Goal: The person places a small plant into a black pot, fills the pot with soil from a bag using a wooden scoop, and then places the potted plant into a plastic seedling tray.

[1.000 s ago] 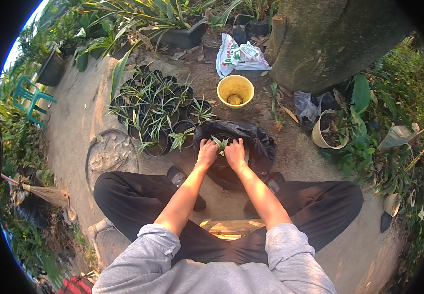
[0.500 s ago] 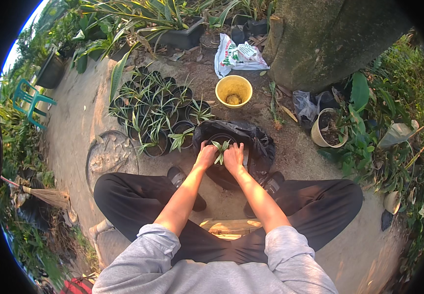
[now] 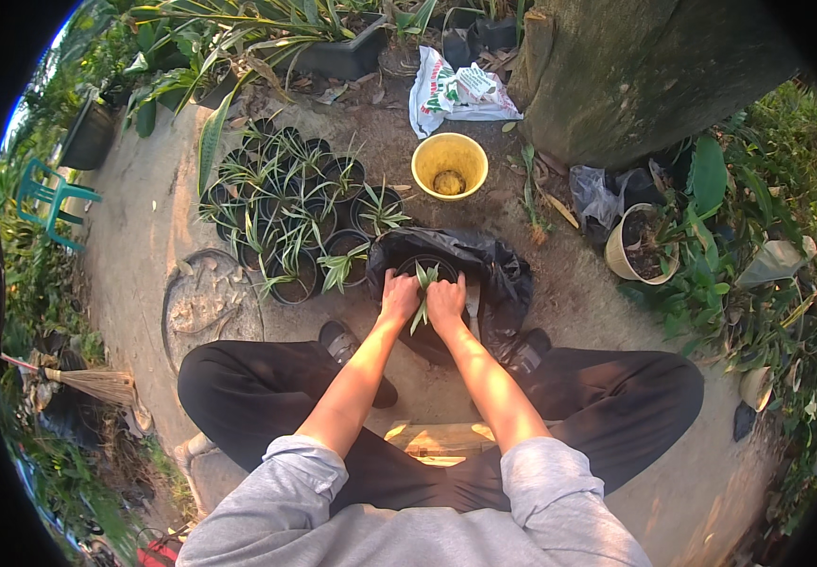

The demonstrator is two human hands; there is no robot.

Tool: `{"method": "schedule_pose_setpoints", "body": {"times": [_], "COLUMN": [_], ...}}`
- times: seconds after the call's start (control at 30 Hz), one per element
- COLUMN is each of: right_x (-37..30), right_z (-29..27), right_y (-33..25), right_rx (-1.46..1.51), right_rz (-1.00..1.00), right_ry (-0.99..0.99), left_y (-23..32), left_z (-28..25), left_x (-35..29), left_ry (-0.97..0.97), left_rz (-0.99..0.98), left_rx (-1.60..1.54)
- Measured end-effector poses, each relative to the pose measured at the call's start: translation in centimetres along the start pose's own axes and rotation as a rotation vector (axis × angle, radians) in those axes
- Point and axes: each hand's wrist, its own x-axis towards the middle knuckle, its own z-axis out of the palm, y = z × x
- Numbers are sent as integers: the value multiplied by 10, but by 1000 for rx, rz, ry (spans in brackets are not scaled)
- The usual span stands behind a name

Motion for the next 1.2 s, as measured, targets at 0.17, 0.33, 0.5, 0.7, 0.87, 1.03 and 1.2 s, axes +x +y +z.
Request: {"method": "schedule_pose_setpoints", "body": {"times": [0.17, 0.33, 0.5, 0.7, 0.87, 1.03, 1.2], "right_x": [4, 4, 0, -14, -14, -14, -1], "right_z": [-2, 0, -2, -37, -42, -48, -43], "right_y": [-10, -7, 8, 12, 21, 24, 19], "right_rx": [-26, 9, 75, 436, 642, 637, 521], "right_rz": [64, 52, -43, -9, 9, 40, 206], "right_ry": [-48, -33, -54, 42, 33, -83, -220], "left_y": [-1, -1, -4, -2, 1, 6, 11], "left_z": [2, 3, 2, -13, -18, -20, -19], "left_x": [3, 2, -2, -16, -18, -18, -21], "left_ry": [-6, 2, 32, 9, 0, 30, 104], "left_rz": [-30, -19, 3, -55, -74, -173, -173], "left_rx": [-5, -37, -83, -300, -353, -403, -438]}}
